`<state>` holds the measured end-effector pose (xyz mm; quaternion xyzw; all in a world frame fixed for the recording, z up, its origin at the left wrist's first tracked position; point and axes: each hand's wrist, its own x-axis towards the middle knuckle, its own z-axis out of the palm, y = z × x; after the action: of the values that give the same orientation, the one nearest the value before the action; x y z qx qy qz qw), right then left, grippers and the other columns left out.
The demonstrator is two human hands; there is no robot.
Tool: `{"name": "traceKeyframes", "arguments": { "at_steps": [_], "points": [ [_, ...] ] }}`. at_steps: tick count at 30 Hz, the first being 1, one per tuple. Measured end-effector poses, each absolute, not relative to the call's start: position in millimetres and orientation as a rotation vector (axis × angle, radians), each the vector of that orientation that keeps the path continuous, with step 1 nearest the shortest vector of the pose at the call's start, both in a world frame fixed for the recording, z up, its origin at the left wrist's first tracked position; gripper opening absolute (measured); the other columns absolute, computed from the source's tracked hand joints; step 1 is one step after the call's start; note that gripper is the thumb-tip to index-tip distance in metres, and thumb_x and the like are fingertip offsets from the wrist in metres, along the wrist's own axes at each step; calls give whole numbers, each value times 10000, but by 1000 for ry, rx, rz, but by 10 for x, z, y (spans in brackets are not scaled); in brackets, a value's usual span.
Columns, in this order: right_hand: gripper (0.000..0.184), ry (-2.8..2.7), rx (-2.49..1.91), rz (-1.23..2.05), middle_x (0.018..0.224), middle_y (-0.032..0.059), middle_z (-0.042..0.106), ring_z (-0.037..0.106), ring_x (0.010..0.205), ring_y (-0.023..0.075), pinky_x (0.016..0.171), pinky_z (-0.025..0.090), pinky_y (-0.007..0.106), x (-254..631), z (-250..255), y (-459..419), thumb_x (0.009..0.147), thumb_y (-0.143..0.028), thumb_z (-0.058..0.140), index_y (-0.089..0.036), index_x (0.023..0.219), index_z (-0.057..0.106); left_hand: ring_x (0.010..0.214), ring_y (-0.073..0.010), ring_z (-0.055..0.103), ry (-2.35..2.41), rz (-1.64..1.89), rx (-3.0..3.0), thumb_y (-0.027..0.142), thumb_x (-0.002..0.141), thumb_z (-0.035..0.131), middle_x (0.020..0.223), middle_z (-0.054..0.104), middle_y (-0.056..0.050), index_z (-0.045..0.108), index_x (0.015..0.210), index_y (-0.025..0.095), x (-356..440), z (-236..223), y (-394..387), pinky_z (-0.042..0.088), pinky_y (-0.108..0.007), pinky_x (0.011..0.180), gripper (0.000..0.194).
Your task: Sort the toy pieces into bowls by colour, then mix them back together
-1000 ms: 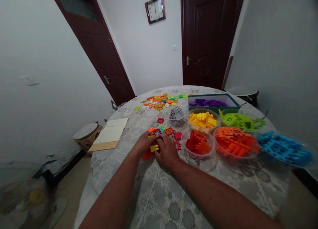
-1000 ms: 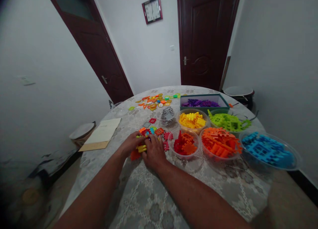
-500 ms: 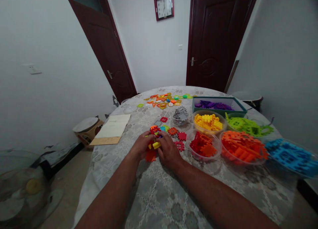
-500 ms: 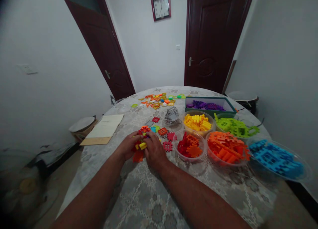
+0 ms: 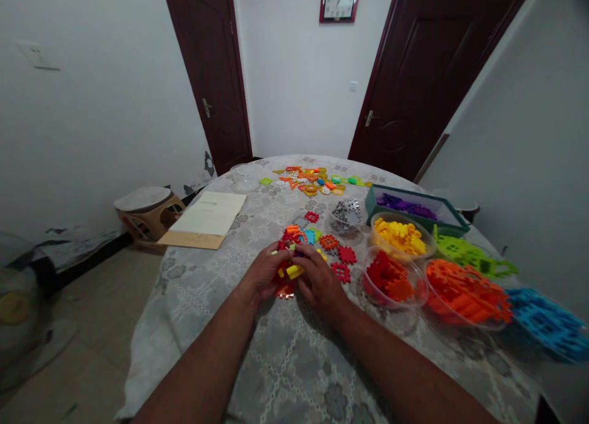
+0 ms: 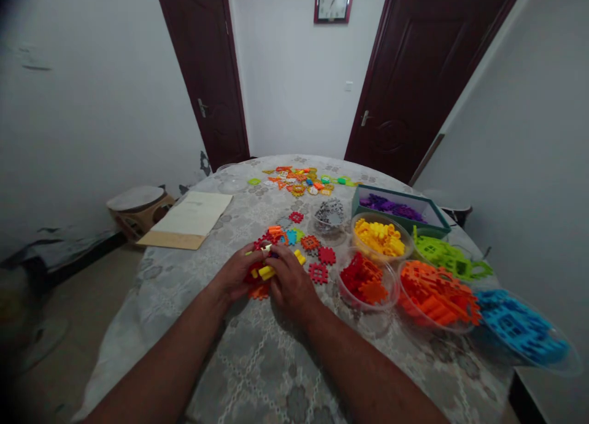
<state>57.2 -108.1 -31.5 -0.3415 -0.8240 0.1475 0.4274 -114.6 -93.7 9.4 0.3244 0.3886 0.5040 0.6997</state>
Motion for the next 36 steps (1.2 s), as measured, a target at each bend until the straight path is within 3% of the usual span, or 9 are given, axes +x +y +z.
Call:
{"name": "traceKeyframes", "arguments": {
  "at_steps": [6,9,13,19,24,26,29,32,36],
  "points": [
    [348,-1679,-890,630,1482,118,628,590,1400,260,1196,478,488,518,-246,-1125,956,-238,612,-254,1301,655,785,-218,743,767,1113,607,207,720,819,985,773,-97,682,1125,166,-1199,95,-921,608,-311,654,429],
    [352,-1466,-908,813,1439,124,662,644,1334,273,1141,529,484,499,-233,-1133,964,-320,650,-247,1308,650,748,-212,739,777,1111,562,197,743,802,975,780,-93,676,1146,172,-1228,116,-905,627,-333,645,423],
    [354,-1239,-972,939,1222,75,755,725,1115,241,1023,593,447,494,-235,-1125,915,-357,736,-246,1244,669,729,-215,742,804,1172,549,188,761,790,976,787,-102,675,1168,169,-1257,120,-885,639,-351,639,423],
    [461,-1058,-1011,1097,981,7,734,697,751,160,707,621,323,468,-178,-1111,825,-384,791,-249,1239,641,679,-204,731,826,1185,486,148,797,743,924,793,-89,689,1169,170,-1284,119,-837,632,-328,595,376],
    [500,-1083,-1024,1175,860,-7,689,624,660,137,608,560,275,465,-26,-1121,824,-401,782,-215,1267,645,633,-212,737,860,1203,461,83,809,710,897,783,-106,695,1092,135,-1296,217,-820,633,-330,535,288],
    [472,-1116,-1052,1146,837,-3,680,621,685,150,607,545,271,497,62,-1140,838,-386,754,-207,1265,658,613,-221,737,880,1203,448,65,810,700,864,773,-108,691,1043,123,-1296,264,-828,637,-345,519,241],
    [471,-1294,-1113,1016,983,31,719,645,788,170,661,542,284,640,280,-1188,878,-334,702,-236,1336,655,600,-232,740,898,1195,426,58,807,704,825,758,-96,687,1012,123,-1290,300,-849,643,-359,513,216],
    [493,-1529,-1248,666,1069,40,717,651,867,184,777,548,322,961,587,-1189,920,-296,659,-270,1412,636,598,-229,743,887,1193,430,53,817,703,814,756,-87,682,1010,127,-1286,293,-857,650,-365,523,208],
    [418,-1596,-1475,92,1120,85,714,651,918,217,875,544,372,1649,888,-1032,907,-268,623,-203,1313,700,575,-206,731,861,1188,418,52,814,715,815,768,-68,681,1048,146,-1287,265,-854,645,-352,506,254]
  ]
}}
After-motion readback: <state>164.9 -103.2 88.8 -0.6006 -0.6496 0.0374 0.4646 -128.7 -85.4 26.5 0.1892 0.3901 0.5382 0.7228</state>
